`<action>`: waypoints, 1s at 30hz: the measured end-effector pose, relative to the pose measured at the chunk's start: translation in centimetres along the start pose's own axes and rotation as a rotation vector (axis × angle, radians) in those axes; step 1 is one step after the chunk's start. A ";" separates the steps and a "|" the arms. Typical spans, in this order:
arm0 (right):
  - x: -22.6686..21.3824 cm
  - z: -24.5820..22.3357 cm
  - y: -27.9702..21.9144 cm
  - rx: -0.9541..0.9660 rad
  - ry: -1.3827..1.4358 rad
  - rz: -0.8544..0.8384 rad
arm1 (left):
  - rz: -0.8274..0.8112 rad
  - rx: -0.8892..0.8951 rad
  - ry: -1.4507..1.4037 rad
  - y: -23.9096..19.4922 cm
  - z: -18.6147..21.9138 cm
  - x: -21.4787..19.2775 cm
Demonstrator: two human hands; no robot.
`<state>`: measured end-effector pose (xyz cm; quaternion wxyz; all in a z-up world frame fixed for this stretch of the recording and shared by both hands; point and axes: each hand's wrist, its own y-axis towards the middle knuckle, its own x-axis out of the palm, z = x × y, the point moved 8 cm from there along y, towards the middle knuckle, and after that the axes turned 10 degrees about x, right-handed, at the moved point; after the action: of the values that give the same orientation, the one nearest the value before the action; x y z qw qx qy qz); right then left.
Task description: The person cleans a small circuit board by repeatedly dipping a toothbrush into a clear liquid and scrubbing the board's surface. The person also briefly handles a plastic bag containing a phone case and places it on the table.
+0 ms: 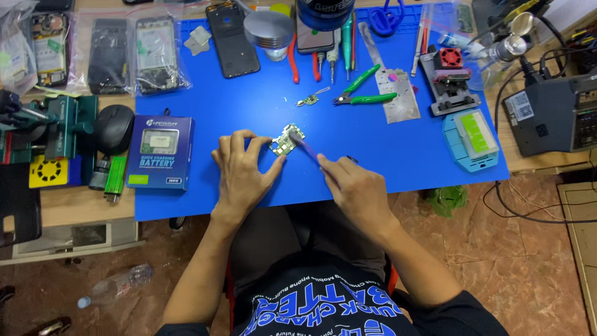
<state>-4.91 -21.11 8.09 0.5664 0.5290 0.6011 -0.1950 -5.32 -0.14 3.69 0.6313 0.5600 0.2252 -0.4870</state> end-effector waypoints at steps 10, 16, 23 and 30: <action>1.8 -1.3 -0.5 -0.108 -0.070 0.005 | -0.002 -0.019 -0.020 -0.1 0.0 -0.1; 2.8 -0.7 0.4 -0.089 -0.059 -0.022 | -0.002 -0.014 -0.016 -0.1 -0.2 0.1; 3.2 -0.3 0.8 -0.077 0.029 -0.047 | -0.007 -0.020 -0.011 -0.2 -0.2 -0.1; 2.4 -0.8 -0.2 -0.053 0.100 -0.133 | 0.000 -0.018 -0.009 -0.1 -0.1 -0.1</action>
<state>-4.96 -19.51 6.11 0.5355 0.4818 0.6672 -0.1893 -5.45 -0.02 3.74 0.6373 0.5520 0.2266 -0.4876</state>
